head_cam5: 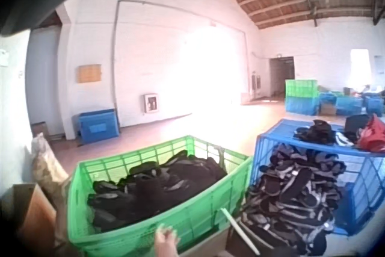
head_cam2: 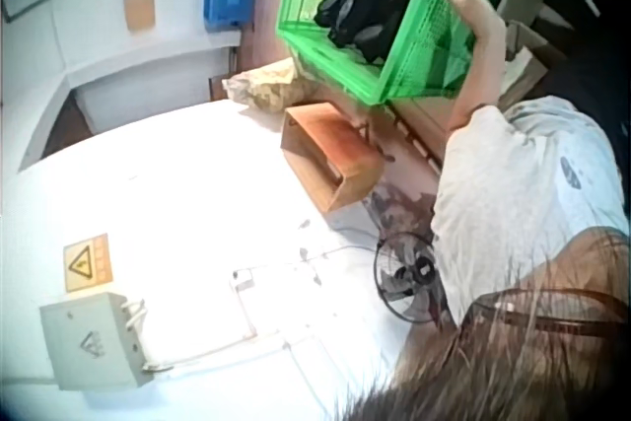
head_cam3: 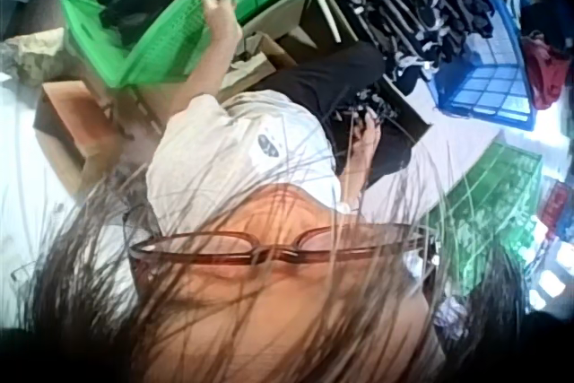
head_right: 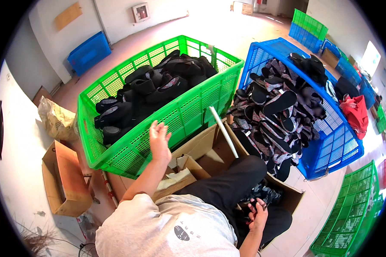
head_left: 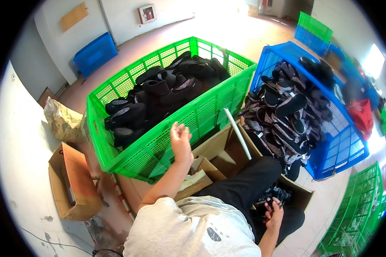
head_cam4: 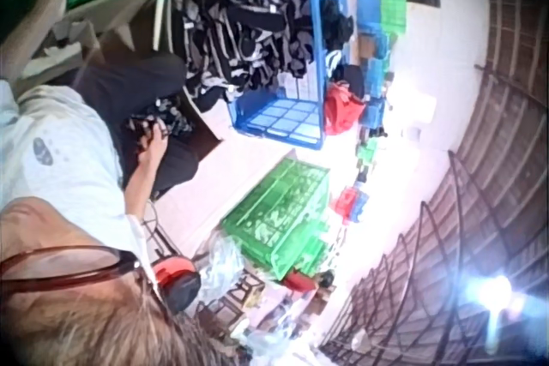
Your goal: The person sits on the floor and sews the upper fabric onto slipper soles by hand using a needle and thread. They pick up a slipper from a blue crate, stitch the edges, and place the finished slipper into a green crate, repeating this process for multiple units.
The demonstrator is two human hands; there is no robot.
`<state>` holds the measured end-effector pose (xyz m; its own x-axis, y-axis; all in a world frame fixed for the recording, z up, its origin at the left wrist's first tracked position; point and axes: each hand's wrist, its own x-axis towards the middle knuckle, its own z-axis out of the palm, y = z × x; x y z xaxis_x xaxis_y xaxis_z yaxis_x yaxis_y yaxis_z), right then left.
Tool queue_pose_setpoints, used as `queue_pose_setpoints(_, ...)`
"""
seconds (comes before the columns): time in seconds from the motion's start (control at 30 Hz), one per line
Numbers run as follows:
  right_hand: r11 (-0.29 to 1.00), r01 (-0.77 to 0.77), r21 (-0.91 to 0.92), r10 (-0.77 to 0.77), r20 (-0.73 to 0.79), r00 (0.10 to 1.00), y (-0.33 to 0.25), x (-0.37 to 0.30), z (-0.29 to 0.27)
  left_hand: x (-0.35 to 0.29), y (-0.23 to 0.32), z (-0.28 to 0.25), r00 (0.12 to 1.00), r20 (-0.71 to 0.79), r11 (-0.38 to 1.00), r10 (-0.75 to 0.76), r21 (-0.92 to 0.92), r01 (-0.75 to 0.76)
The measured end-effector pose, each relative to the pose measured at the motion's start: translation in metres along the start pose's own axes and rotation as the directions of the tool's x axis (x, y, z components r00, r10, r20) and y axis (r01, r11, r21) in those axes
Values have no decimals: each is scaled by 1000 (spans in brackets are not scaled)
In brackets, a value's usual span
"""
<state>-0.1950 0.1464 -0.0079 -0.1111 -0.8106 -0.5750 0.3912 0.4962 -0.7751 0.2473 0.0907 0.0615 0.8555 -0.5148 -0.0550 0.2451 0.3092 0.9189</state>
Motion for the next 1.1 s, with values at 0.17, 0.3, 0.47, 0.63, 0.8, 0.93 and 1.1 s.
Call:
queue_pose_setpoints(0.17, 980, 176, -97, -167, 94, 981, -43, 8, 21, -10, -11, 16, 983, 171, 985, 62, 148, -88)
queue_pose_setpoints(0.3, 936, 275, -218, -244, 160, 957, -72, 14, 22, -21, -26, 27, 965, 263, 971, 21, 225, -83)
queue_pose_setpoints(0.47, 927, 344, -147, -318, 176, 932, -101, 33, 3, -41, -59, 64, 904, 419, 975, -85, 223, -12)
queue_pose_setpoints(0.63, 864, 463, -198, -410, 258, 875, -141, 31, 31, -55, -100, 106, 728, 684, 941, -47, 276, -198)
queue_pose_setpoints(0.8, 853, 488, -186, -412, 337, 847, -167, 51, 30, -84, -114, 198, 154, 982, 577, 106, 65, -814)
queue_pose_setpoints(0.93, 805, 559, -201, -421, 470, 775, -170, 73, 31, -76, -139, 273, -56, 993, 333, -107, -17, -943)
queue_pose_setpoints(1.1, 864, 454, -217, -353, 380, 855, -151, 105, 17, -42, -185, 399, -32, 979, 83, -201, -15, -996)
